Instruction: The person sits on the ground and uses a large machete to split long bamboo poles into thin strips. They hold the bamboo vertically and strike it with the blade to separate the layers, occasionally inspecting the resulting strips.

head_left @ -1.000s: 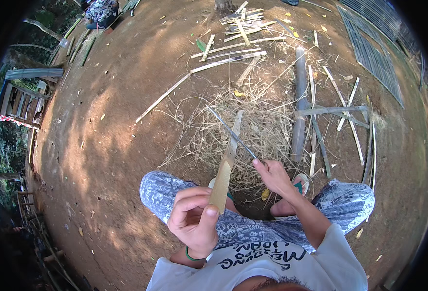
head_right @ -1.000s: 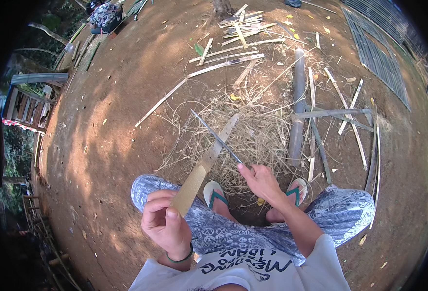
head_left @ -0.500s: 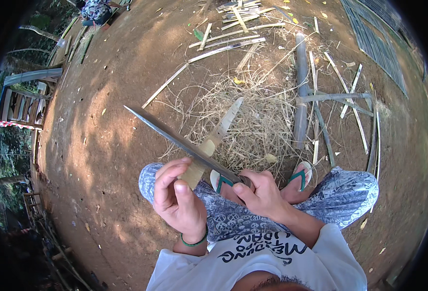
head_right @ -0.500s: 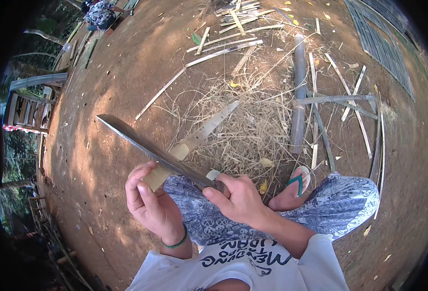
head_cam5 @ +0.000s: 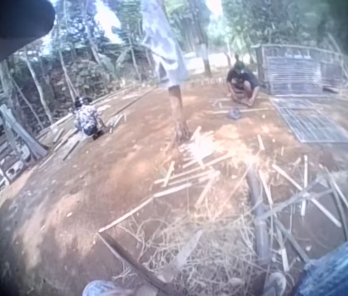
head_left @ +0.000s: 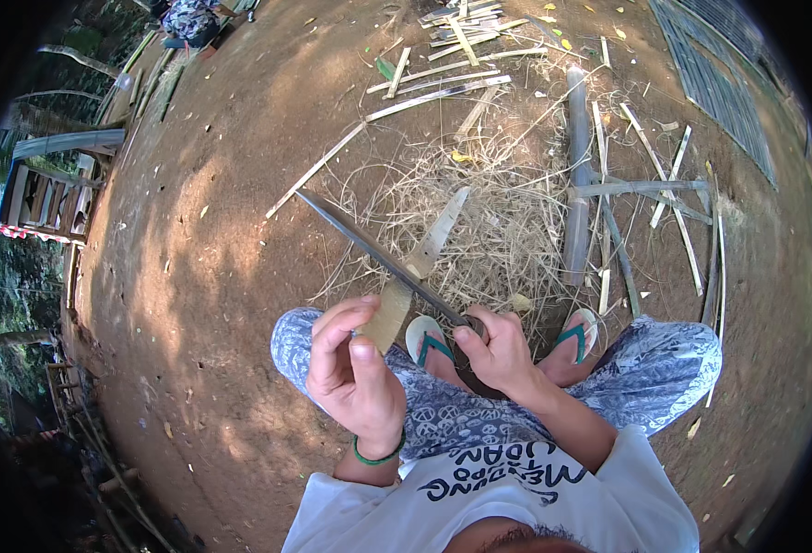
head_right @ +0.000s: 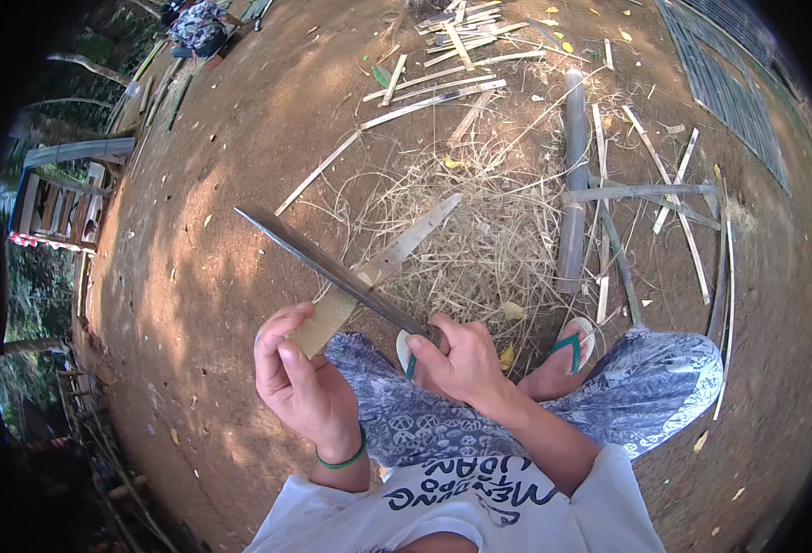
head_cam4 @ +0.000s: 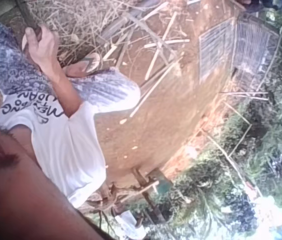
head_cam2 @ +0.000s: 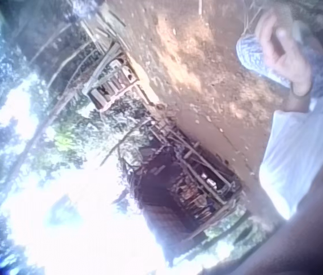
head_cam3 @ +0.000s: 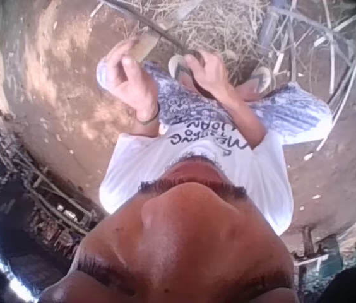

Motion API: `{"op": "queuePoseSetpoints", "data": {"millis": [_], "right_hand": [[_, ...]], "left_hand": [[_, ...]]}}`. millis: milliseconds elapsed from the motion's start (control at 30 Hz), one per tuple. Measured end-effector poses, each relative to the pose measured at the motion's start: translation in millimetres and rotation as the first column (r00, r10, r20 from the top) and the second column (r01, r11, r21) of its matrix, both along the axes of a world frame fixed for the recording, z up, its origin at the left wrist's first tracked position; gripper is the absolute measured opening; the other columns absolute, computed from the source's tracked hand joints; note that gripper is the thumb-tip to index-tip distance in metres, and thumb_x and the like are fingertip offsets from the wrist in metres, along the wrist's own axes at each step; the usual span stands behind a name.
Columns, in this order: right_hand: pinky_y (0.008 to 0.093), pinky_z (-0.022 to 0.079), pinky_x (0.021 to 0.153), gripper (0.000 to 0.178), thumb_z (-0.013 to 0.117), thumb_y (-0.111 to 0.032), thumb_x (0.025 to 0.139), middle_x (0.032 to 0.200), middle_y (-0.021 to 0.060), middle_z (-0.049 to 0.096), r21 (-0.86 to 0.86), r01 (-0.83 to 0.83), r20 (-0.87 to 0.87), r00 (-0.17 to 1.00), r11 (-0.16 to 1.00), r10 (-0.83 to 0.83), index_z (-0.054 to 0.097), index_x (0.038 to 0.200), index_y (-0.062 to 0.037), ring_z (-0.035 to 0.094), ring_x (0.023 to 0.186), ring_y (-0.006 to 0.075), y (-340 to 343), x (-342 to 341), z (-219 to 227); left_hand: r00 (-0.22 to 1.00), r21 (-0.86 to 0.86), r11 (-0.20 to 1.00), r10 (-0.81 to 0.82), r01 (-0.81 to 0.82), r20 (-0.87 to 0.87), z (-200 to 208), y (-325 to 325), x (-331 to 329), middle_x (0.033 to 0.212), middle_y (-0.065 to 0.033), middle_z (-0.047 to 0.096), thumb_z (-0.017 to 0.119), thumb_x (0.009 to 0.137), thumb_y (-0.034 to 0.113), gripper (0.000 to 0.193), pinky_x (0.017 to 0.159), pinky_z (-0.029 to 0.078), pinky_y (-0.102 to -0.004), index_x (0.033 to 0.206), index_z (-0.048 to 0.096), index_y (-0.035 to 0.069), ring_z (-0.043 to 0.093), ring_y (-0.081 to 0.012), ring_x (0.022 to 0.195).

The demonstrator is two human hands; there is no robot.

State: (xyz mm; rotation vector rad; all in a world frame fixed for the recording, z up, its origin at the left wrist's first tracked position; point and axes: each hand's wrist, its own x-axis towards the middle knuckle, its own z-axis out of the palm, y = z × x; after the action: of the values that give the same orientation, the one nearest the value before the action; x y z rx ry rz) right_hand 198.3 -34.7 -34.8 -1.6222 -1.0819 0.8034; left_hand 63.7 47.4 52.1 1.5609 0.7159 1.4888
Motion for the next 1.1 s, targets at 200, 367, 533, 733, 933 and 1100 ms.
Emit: {"op": "queuePoseSetpoints", "data": {"millis": [200, 367, 533, 733, 933, 1100], "right_hand": [[0.0354, 0.044, 0.045, 0.049, 0.066, -0.041, 0.092, 0.046, 0.012, 0.051, 0.182, -0.015, 0.0, 1.0, 0.983, 0.015, 0.065, 0.093, 0.0076, 0.059, 0.041, 0.0258, -2, -10, 11], [0.0362, 0.044, 0.045, 0.047, 0.066, -0.039, 0.093, 0.046, 0.0122, 0.051, 0.12, 0.015, 0.01, 1.0, 0.993, -0.017, 0.065, 0.093, 0.0071, 0.059, 0.042, 0.0261, 1, -13, 27], [0.0373, 0.044, 0.045, 0.044, 0.067, -0.037, 0.092, 0.046, 0.0143, 0.051, 0.046, 0.093, 0.033, 0.995, 0.995, -0.094, 0.065, 0.09, 0.0067, 0.058, 0.04, 0.0275, 12, -2, 3], [0.0375, 0.044, 0.045, 0.042, 0.066, -0.034, 0.093, 0.047, 0.0152, 0.054, 0.167, 0.042, 0.021, 0.999, 0.985, -0.046, 0.061, 0.082, 0.0056, 0.06, 0.042, 0.0288, 1, -11, 24], [0.0406, 0.046, 0.047, 0.041, 0.066, -0.035, 0.093, 0.049, 0.0158, 0.055, 0.026, 0.077, 0.031, 0.997, 0.997, -0.077, 0.063, 0.085, 0.0056, 0.062, 0.045, 0.031, 4, -9, 39], [0.0463, 0.047, 0.053, 0.051, 0.059, -0.043, 0.097, 0.054, 0.0187, 0.057, -0.221, 0.193, 0.144, 0.976, 0.956, -0.163, 0.063, 0.076, 0.0037, 0.063, 0.055, 0.039, 18, 12, -21]], "left_hand": [[1.0, 0.037, 0.999, -0.008, 0.009, -0.01, -2, -3, -5, 0.115, -0.0163, 0.061, 0.054, 0.104, 0.023, 0.029, 0.094, 0.053, -0.0363, 0.111, 0.06, -0.004, 0.062, -0.0214, 0.107], [0.999, -0.034, 0.999, 0.012, -0.011, 0.038, 3, -1, 0, 0.114, -0.016, 0.062, 0.056, 0.103, 0.022, 0.027, 0.095, 0.05, -0.0374, 0.111, 0.061, -0.003, 0.061, -0.0217, 0.107], [1.0, -0.012, 1.0, -0.029, 0.029, -0.004, 3, -8, 5, 0.112, -0.0156, 0.063, 0.057, 0.102, 0.022, 0.026, 0.094, 0.051, -0.0368, 0.109, 0.062, -0.003, 0.062, -0.0224, 0.108], [1.0, 0.011, 1.0, -0.026, 0.026, 0.001, 0, -6, 3, 0.11, -0.0161, 0.064, 0.057, 0.102, 0.022, 0.027, 0.096, 0.049, -0.0383, 0.11, 0.062, -0.004, 0.062, -0.023, 0.106], [0.998, -0.053, 0.998, 0.019, -0.016, 0.061, 1, 1, 6, 0.112, -0.0171, 0.063, 0.058, 0.101, 0.02, 0.025, 0.096, 0.049, -0.0389, 0.109, 0.062, -0.003, 0.062, -0.0239, 0.106], [0.999, 0.019, 1.0, -0.017, 0.018, -0.029, 7, -4, 12, 0.111, -0.0163, 0.063, 0.054, 0.103, 0.023, 0.028, 0.092, 0.049, -0.0375, 0.108, 0.062, -0.004, 0.062, -0.0228, 0.104]]}}
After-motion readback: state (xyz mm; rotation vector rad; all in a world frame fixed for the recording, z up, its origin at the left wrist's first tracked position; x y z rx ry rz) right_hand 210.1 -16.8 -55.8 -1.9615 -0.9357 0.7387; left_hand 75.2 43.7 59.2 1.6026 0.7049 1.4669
